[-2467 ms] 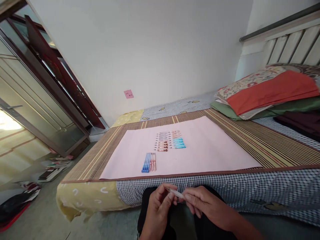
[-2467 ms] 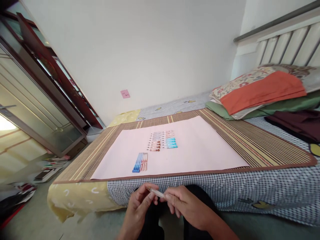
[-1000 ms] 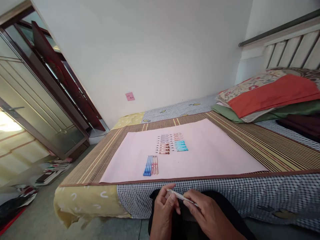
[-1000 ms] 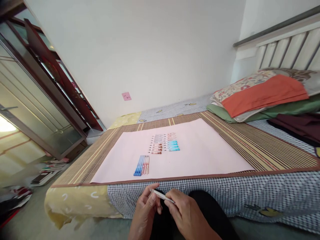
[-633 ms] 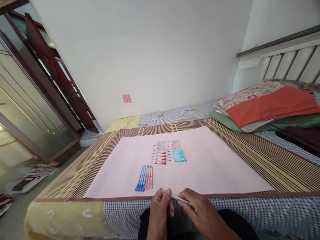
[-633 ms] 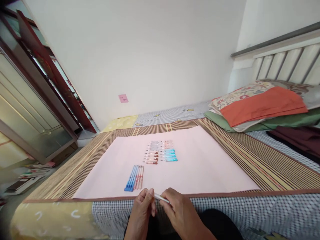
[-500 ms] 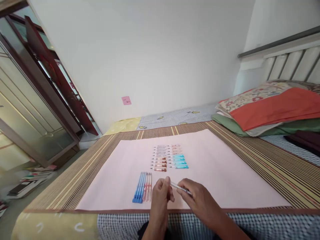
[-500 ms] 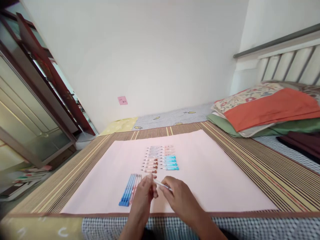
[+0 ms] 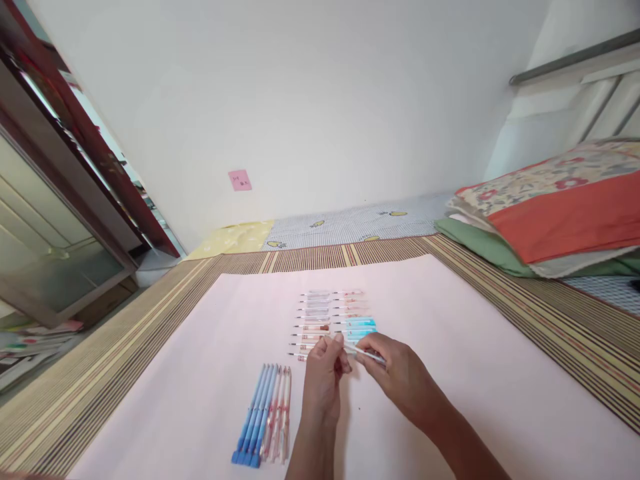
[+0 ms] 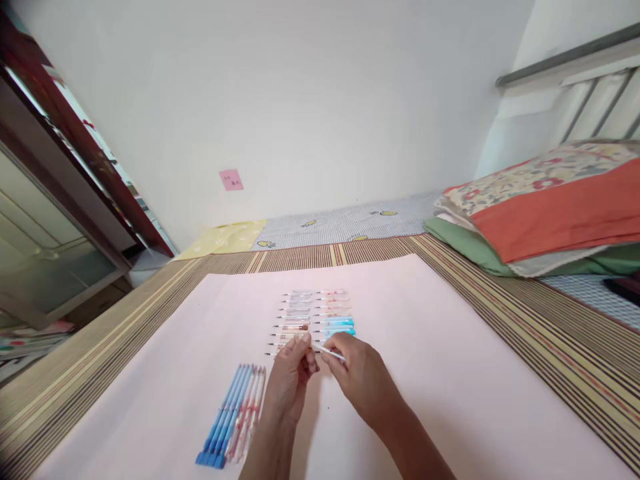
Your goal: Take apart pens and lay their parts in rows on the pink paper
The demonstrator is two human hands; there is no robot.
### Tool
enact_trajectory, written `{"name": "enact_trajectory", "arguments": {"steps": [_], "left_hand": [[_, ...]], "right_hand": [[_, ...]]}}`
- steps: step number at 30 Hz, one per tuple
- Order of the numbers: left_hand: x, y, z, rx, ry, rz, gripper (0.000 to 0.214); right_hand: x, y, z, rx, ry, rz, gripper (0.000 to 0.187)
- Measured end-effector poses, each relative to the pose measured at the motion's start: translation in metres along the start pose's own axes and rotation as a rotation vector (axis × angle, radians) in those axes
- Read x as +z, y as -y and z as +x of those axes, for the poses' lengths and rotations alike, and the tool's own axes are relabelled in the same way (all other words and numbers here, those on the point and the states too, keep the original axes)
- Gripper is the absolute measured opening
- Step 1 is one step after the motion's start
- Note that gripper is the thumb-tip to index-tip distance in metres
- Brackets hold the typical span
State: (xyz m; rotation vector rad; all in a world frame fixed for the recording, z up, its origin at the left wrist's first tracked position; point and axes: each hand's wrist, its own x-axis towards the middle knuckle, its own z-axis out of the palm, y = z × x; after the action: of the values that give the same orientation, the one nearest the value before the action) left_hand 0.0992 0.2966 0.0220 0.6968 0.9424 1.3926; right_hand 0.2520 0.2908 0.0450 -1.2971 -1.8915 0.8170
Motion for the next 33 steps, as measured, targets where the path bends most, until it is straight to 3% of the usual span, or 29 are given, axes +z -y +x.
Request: {"name": "enact_trajectory", "arguments": {"steps": [3,10,17,23,26,30,33], "left_hand": [[-0.006,-0.002,0.005,-0.007,-0.018,0.021,0.046],[-0.013,-0.009,0.008,0.018,0.133,-0.021,0.039],[-0.015,0.012,0.013,0.011,-0.031,0.094,0.055],[-0.012,-0.001,0.006,-0.017,0.163,-0.014,0.047],[-0.012,0.006,0.009,-0.011,0.096,0.025,0.044],[-0.012,0.019,0.012,-0.048,-0.058,0.141,0.057],[-0.010,0.017,0.010,-0.078,-0.021,0.133,0.058]], "right_hand": [[0.004,-0.004,0.003,0.017,0.017,0.007,0.019],[0.006,-0.006,0.003,0.036,0.025,0.034,0.026],[0.008,-0.006,-0.002,0.001,-0.036,-0.135,0.028],[0.000,-0.011,-0.003,-0.045,-0.051,-0.139,0.025],[-0.001,-0.015,-0.003,-0.028,-0.026,-0.165,0.023],[0.003,-0.018,-0.003,-0.031,-0.037,-0.209,0.021],[0.003,-0.018,-0.003,-0.017,-0.031,-0.182,0.020]]}}
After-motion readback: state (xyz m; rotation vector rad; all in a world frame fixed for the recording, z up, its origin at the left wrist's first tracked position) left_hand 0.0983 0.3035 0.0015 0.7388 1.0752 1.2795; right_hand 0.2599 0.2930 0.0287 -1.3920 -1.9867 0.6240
